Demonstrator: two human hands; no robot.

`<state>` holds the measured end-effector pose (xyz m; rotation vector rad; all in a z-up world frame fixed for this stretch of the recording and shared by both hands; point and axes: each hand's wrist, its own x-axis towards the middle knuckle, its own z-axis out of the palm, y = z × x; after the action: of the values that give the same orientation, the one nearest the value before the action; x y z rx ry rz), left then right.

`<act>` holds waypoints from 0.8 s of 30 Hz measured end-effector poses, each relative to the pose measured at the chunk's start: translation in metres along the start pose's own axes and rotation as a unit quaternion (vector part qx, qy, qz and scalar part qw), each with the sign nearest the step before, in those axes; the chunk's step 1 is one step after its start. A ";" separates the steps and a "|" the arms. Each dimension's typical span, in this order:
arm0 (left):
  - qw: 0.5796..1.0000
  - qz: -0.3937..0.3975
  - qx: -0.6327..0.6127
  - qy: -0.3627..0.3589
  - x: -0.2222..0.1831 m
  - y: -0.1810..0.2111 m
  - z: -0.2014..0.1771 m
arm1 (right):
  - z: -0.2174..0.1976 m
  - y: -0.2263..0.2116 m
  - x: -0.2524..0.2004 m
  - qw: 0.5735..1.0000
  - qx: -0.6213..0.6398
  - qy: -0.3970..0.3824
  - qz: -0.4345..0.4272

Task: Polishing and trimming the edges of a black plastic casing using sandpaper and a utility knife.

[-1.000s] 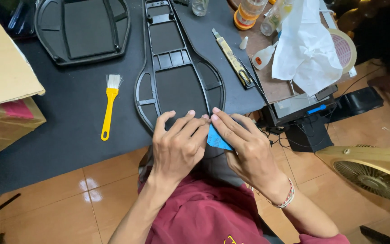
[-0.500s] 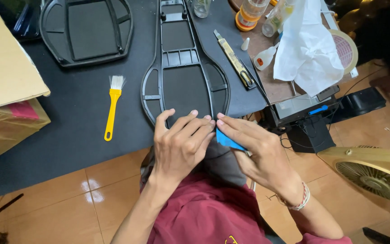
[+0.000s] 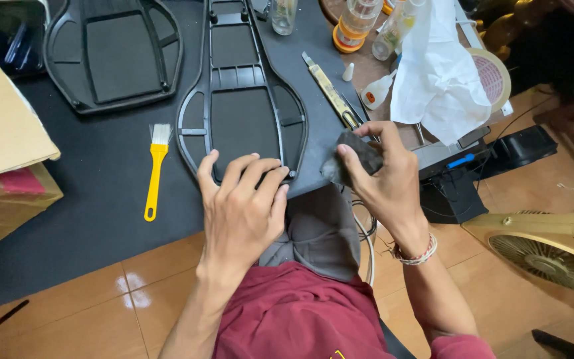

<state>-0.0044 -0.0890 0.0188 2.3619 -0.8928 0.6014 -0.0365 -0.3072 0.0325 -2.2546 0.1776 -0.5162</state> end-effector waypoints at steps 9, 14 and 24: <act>0.999 -0.033 -0.017 0.000 0.007 0.000 0.021 | 0.036 0.024 0.040 0.931 -0.245 0.090 -0.253; 0.999 -0.037 -0.005 0.013 0.003 0.000 0.022 | 0.041 0.029 0.045 0.917 -0.235 0.137 -0.292; 0.994 0.013 0.081 0.077 -0.004 0.000 0.022 | 0.077 0.044 0.072 0.904 -0.338 0.104 -0.240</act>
<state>-0.0026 -0.1002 -0.0001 2.4097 -0.8356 0.8849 0.0628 -0.3047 -0.0234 -2.9334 -0.1238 -1.0946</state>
